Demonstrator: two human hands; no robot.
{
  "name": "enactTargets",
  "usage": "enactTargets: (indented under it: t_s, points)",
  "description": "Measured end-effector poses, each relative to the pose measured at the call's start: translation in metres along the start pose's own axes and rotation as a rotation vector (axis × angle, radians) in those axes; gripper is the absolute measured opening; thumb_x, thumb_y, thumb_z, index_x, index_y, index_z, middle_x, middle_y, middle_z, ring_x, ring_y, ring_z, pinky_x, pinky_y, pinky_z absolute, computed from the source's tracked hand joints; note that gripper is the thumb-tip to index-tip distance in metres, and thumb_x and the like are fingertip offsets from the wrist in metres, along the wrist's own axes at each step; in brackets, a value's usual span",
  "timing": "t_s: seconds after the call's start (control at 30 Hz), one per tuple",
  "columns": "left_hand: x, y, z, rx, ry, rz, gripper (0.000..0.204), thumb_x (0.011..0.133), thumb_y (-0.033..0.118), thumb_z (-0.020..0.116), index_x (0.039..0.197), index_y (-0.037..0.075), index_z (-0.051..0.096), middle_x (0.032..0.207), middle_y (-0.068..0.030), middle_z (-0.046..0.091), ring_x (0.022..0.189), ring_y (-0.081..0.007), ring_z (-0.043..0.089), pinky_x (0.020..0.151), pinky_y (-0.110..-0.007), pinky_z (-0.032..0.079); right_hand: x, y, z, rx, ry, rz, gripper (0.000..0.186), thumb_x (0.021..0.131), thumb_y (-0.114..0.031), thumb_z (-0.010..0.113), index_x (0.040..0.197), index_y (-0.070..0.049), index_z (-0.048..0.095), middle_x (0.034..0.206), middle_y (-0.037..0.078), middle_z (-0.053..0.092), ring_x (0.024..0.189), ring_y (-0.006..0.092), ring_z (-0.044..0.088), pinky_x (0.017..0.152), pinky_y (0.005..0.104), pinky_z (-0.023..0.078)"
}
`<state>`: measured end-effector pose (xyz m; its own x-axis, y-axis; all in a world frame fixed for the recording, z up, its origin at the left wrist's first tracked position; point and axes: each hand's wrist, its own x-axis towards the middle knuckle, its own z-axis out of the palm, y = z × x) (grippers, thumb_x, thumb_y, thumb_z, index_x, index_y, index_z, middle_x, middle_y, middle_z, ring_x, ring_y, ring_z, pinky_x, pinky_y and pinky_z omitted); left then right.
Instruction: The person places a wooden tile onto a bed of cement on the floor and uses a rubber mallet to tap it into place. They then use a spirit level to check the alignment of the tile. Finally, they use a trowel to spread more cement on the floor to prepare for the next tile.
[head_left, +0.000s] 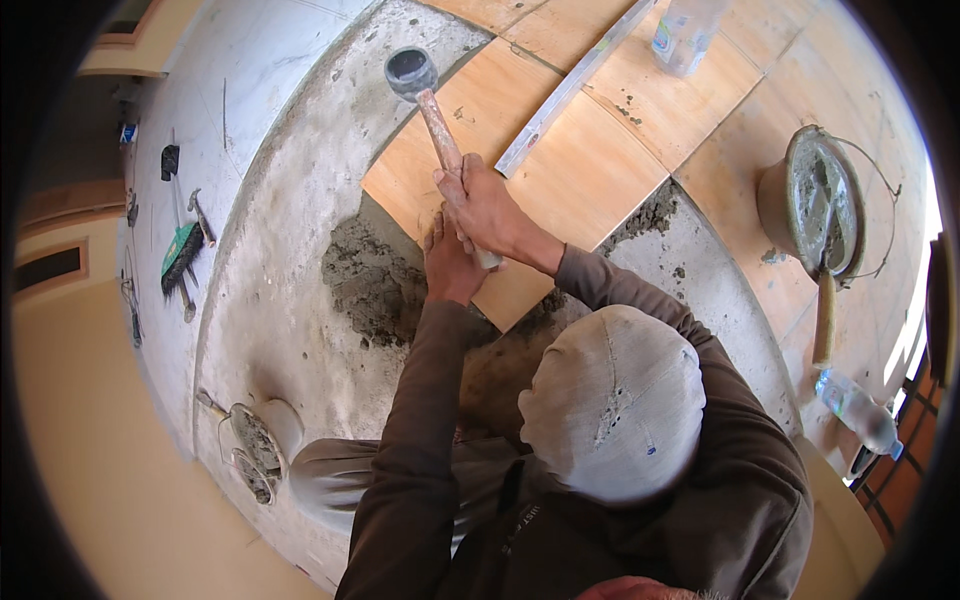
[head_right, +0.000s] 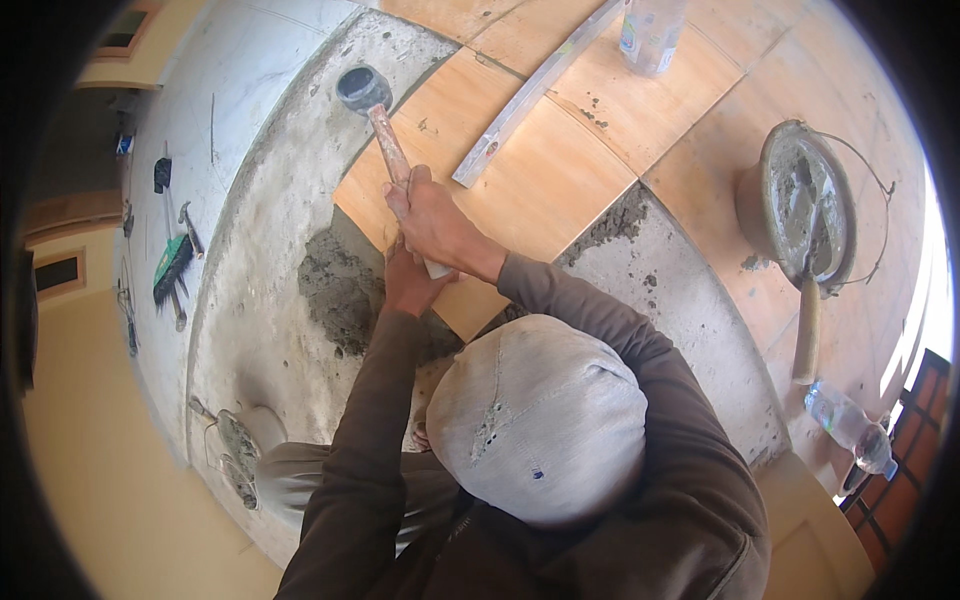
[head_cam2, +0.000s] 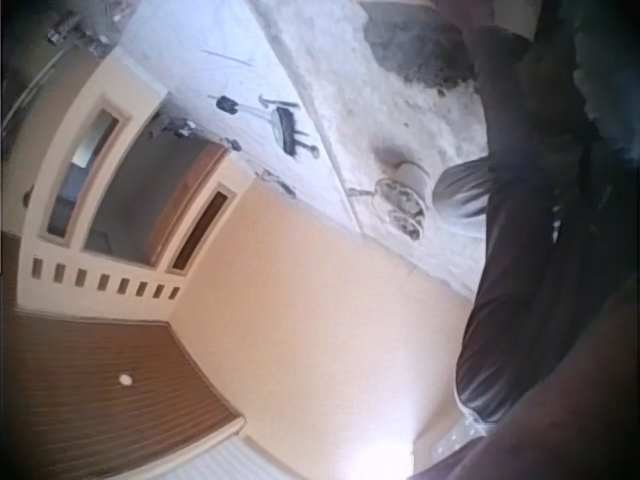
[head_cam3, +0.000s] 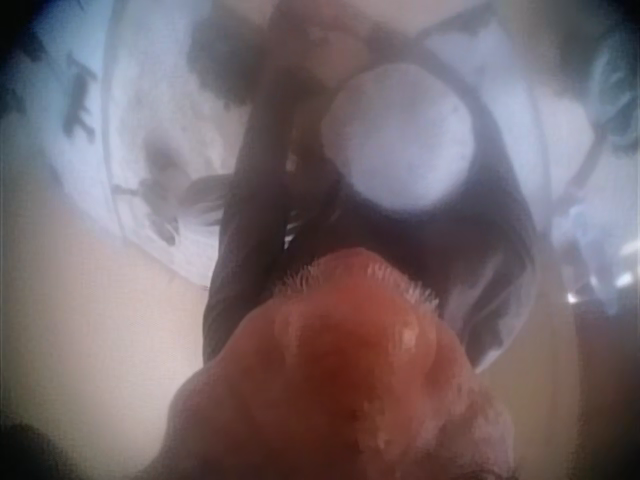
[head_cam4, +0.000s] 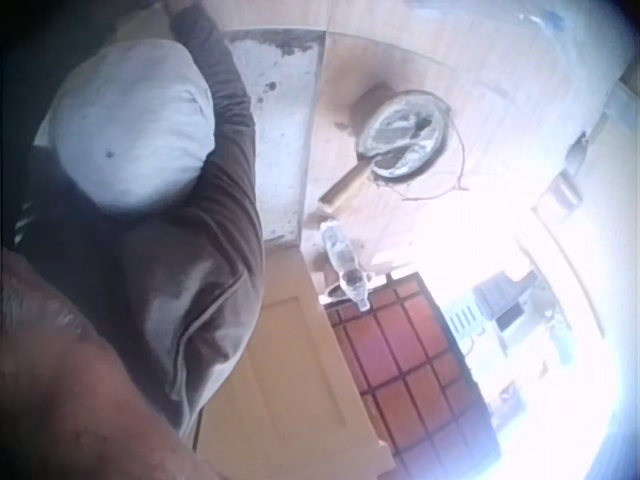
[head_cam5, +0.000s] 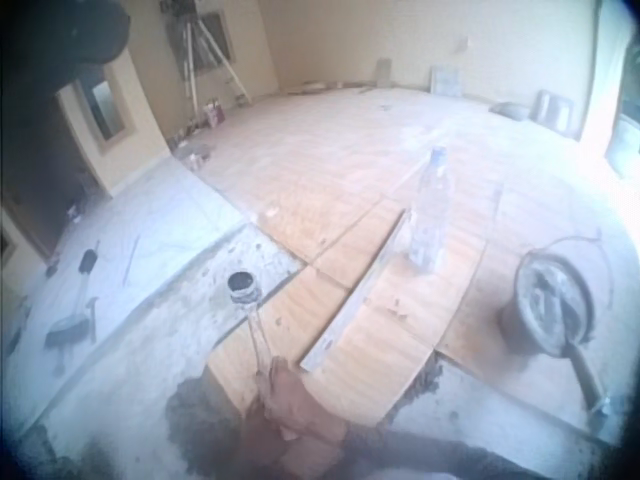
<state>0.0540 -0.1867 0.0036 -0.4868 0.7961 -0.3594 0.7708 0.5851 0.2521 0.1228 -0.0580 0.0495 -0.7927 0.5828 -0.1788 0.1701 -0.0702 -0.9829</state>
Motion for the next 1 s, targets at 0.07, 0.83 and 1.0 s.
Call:
enactTargets:
  t_s: [0.07,0.83,1.0]
  points:
    - [0.0,0.006,-0.005,0.093,-0.016,-0.034,0.111,0.075,0.05,0.088,0.16,0.005,0.032,0.168,-0.0217,0.027,0.156,-0.0389,0.026,0.125,-0.052,0.025,0.014,0.004,0.0,-0.097,0.026,-0.094,0.049,0.11,-0.039,0.047,0.103,0.01,0.044,0.083,0.028,0.066,0.075,0.0397,0.07,0.071,0.0493,0.056]
    - [0.003,0.002,0.0,0.141,0.019,-0.061,0.11,0.074,0.046,0.089,0.162,0.011,0.032,0.171,-0.0133,0.025,0.157,-0.0325,0.025,0.125,-0.057,0.023,-0.015,0.03,-0.007,-0.093,-0.05,0.028,0.048,0.108,-0.04,0.053,0.103,0.007,0.049,0.08,0.029,0.063,0.079,0.0398,0.068,0.07,0.0469,0.051]
    - [0.006,-0.001,-0.006,0.111,-0.103,-0.139,0.107,0.074,0.046,0.088,0.161,0.011,0.034,0.17,-0.0144,0.026,0.158,-0.031,0.025,0.125,-0.056,0.023,-0.037,0.0,-0.008,-0.231,-0.077,-0.126,0.048,0.109,-0.042,0.05,0.105,0.006,0.048,0.078,0.028,0.064,0.076,0.0378,0.071,0.068,0.0465,0.052]
